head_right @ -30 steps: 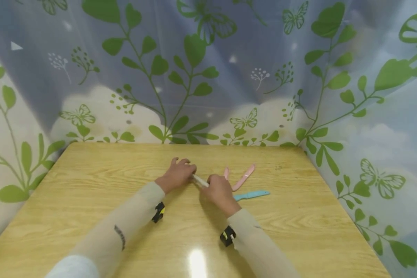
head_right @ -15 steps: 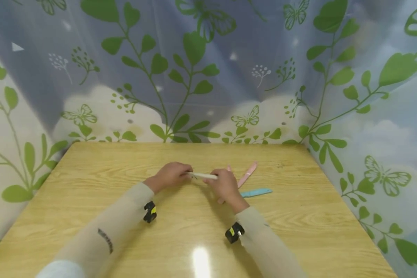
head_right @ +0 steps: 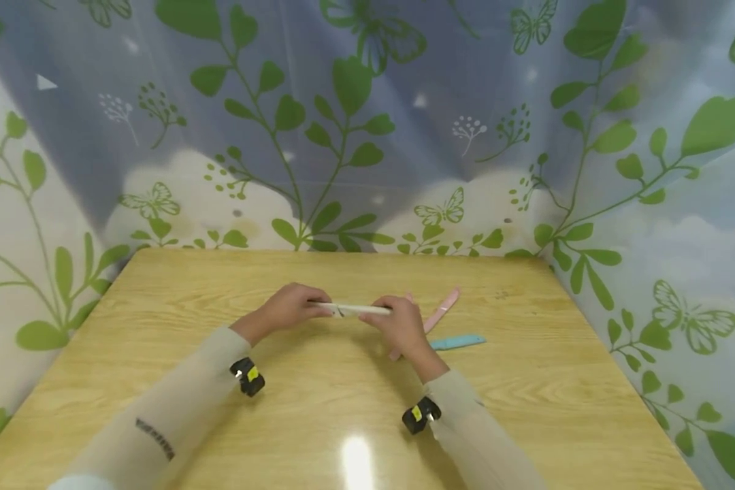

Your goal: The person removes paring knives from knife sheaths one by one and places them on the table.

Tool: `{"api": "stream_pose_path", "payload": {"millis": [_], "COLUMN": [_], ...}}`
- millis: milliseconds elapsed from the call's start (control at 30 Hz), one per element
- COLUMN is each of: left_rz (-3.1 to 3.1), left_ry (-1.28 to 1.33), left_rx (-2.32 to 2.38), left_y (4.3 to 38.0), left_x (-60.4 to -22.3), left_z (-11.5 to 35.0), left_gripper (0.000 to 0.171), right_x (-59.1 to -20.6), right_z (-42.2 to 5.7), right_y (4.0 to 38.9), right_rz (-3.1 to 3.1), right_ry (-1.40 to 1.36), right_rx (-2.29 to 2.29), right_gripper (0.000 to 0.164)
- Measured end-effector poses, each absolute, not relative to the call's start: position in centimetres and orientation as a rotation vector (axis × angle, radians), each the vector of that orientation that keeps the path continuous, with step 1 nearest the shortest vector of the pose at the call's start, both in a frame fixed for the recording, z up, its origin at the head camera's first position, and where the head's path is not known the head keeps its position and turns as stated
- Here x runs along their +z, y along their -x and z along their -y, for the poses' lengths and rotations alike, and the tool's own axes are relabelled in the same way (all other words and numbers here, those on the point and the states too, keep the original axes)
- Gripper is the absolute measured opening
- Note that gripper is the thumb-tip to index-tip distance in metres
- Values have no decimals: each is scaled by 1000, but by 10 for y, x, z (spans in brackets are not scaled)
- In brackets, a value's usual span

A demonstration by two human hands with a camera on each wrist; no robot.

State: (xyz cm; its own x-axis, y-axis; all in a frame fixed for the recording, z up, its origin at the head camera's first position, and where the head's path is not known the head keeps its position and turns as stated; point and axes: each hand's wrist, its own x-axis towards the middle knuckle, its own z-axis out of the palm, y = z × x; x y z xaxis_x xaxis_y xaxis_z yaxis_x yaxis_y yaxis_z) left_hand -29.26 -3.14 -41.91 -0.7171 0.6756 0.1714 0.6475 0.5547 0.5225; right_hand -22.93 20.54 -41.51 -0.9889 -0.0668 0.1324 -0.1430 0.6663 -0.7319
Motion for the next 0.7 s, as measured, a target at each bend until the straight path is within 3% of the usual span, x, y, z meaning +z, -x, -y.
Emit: {"api": "stream_pose_path", "payload": {"millis": [500, 700], "left_rz": [-2551, -2515], "left_ry": [-954, -897], "left_rx": [1087, 1162], "left_y": [287, 280], "left_x": [-403, -401], "left_z": [60, 70], "left_gripper": [21, 22], "right_x": [-405, -380], "right_z": [-203, -193], "right_y": [222, 201], "right_rz": [2695, 2693], "right_ry": [-261, -227], "right_rx": [1466, 1518], "right_gripper": [30, 25]}}
